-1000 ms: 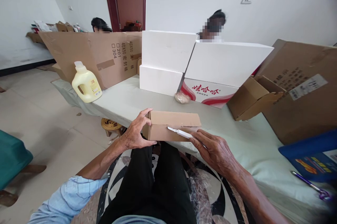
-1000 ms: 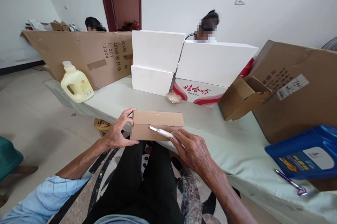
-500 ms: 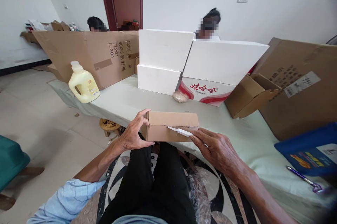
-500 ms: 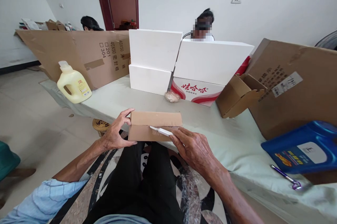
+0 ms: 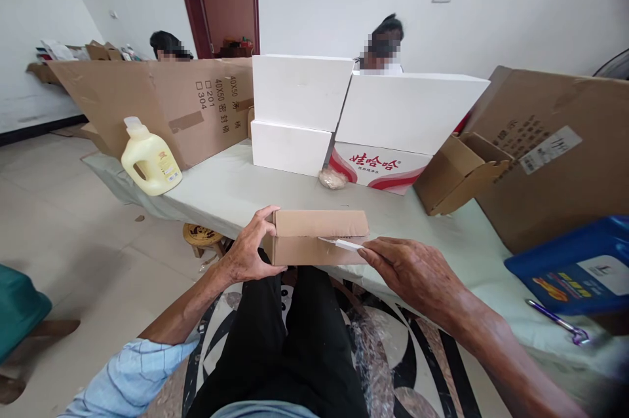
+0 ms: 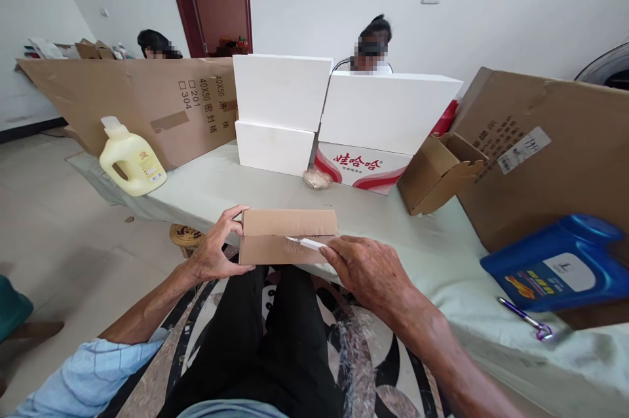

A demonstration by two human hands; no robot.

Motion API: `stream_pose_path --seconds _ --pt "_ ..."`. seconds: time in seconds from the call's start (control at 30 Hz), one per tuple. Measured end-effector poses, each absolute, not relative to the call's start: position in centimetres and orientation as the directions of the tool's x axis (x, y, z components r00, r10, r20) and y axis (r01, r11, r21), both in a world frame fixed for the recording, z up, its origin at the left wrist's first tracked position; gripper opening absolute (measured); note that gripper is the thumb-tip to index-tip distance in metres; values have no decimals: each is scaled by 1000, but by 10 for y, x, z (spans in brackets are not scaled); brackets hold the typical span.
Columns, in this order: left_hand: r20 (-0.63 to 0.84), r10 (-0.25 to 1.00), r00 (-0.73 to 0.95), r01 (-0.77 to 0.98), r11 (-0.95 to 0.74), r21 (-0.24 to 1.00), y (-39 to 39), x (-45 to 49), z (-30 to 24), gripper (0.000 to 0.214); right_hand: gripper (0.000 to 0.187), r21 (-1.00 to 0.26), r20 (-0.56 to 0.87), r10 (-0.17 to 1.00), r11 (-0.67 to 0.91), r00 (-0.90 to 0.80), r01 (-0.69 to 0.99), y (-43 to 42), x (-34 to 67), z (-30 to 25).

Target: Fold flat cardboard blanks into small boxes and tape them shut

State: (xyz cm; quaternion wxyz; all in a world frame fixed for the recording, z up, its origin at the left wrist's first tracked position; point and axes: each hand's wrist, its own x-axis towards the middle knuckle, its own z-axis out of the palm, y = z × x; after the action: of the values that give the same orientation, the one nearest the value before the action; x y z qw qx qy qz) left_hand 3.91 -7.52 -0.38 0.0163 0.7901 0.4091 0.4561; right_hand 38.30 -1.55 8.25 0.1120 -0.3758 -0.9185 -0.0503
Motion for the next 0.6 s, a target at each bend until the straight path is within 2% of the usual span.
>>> stream_pose_path --seconds 0.2,0.33,0.4,0.47,0.53,0.6 --pt "696 677 242 643 -649 407 -75 41 -5 68 45 -19 314 642 741 -700 671 -6 398 73" --pt "683 694 226 647 -631 428 -78 38 -4 66 53 -20 369 672 696 -642 717 2 417 68" --pt "677 700 226 655 -624 427 -80 35 -6 67 55 -84 370 686 696 -627 713 7 432 67" --pt "672 706 223 659 -617 429 -81 32 -9 70 54 -211 369 701 703 -610 679 14 449 62" --pt "665 714 220 661 -610 437 -81 29 -12 70 54 -323 411 741 663 -531 675 23 465 47" --pt "659 717 225 662 -609 437 -81 28 -15 68 58 -359 466 779 600 -420 715 36 476 19"
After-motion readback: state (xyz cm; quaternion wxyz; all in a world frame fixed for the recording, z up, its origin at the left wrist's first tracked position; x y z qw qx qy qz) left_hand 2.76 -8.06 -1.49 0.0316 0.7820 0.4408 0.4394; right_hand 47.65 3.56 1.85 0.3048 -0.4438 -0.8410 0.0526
